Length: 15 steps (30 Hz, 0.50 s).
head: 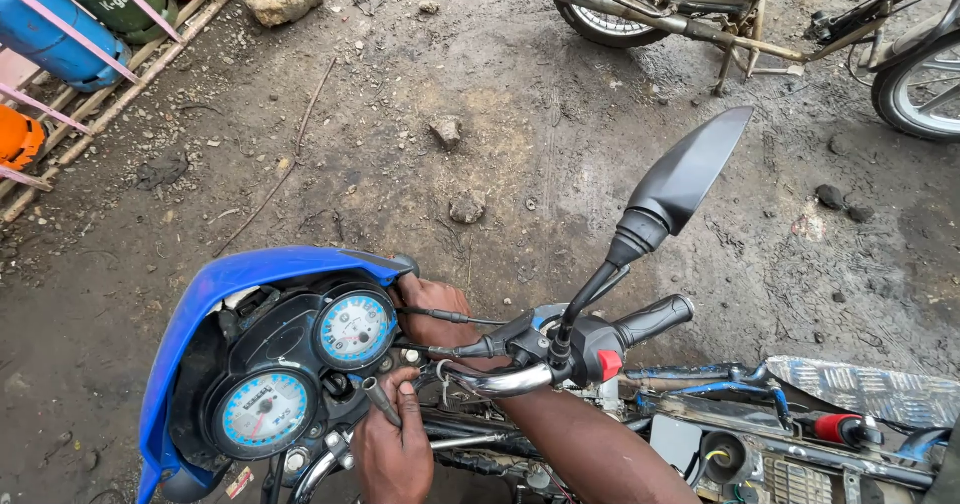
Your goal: The person uses a socket wrench to loosen and remove bolts from the blue front fairing of a motorcycle. After removing the bolts, the person detaches the fairing from the handlebars and sets it aside.
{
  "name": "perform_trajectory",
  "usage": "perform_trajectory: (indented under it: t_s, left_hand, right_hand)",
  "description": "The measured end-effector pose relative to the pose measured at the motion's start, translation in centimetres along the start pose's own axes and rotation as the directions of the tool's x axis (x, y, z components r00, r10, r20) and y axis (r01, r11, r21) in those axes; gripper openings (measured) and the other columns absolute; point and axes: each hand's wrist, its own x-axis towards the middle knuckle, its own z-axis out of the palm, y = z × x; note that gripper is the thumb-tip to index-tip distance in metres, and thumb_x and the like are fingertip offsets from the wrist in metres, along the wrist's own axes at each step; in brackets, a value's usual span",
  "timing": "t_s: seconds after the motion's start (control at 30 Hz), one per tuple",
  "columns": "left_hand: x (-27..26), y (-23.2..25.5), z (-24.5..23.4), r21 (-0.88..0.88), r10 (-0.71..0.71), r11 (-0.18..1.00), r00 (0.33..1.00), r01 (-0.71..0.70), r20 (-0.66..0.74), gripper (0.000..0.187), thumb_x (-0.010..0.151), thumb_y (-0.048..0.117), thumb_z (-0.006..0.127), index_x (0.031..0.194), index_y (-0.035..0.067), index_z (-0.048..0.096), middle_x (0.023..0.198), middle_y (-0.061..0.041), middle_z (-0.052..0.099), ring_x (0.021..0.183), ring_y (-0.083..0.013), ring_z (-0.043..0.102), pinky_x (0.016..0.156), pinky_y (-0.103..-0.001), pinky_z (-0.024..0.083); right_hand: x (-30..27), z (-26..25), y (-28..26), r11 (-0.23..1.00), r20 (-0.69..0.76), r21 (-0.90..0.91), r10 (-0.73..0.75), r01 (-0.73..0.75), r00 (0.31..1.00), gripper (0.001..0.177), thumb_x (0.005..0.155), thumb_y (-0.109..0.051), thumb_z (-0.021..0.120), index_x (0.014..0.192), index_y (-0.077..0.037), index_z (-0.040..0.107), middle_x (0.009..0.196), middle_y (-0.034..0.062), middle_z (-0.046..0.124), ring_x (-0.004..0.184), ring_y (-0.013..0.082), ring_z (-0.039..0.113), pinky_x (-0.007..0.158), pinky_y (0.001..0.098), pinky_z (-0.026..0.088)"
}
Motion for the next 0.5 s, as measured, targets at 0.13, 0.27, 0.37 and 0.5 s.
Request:
perform_trajectory:
  t_s: [0.13,0.27,0.37,0.5]
  left_hand:
    - [-0.1,-0.1,0.0,0.008,0.024,1.0,1.0,-0.023,-0.021,0.038,0.099,0.053,0.039,0.121,0.041,0.068,0.088,0.001,0.078,0.081,-0.036,0.07,0.073,-0.056,0.052]
    - [-0.4,0.0,-0.1,-0.002,-0.005,1.0,1.0,0.005,0.004,0.038,0.099,0.053,0.04,0.124,0.041,0.067,0.086,-0.002,0.076,0.079,-0.0359,0.069,0.074,-0.059,0.052]
    - [-0.2,0.0,0.0,-0.013,-0.005,1.0,1.0,0.005,0.022,0.039,0.1,0.052,0.04,0.127,0.041,0.065,0.094,-0.001,0.077,0.084,-0.0375,0.07,0.077,-0.063,0.056]
    - [-0.3,0.4,-0.2,0.006,0.047,0.999,0.997,-0.047,-0.059,0.036,0.1,0.049,0.041,0.119,0.038,0.07,0.103,0.001,0.08,0.096,-0.0354,0.072,0.081,-0.052,0.053]
  right_hand:
    - [-0.7,-1.9,-1.2,0.997,0.031,0.078,0.028,-0.03,0.999,0.032,0.102,-0.041,0.045,0.118,-0.013,0.048,0.098,0.0222,0.072,0.079,0.055,0.062,0.06,0.0613,0.044]
    - [-1.0,-0.9,-0.5,0.998,-0.032,0.052,-0.025,0.027,0.999,0.026,0.096,-0.024,0.053,0.117,-0.013,0.045,0.092,0.0224,0.069,0.074,0.0549,0.061,0.056,0.0609,0.042]
    - [-0.7,-0.7,-0.3,0.998,-0.052,0.023,-0.051,0.053,0.997,0.031,0.095,-0.029,0.059,0.116,-0.011,0.045,0.095,0.022,0.07,0.076,0.0549,0.062,0.057,0.0637,0.044]
    - [-0.9,-0.5,0.3,0.983,-0.145,0.0,-0.182,0.184,0.973,0.022,0.092,-0.02,0.061,0.107,-0.008,0.049,0.085,0.0204,0.068,0.072,0.0501,0.062,0.055,0.0591,0.044]
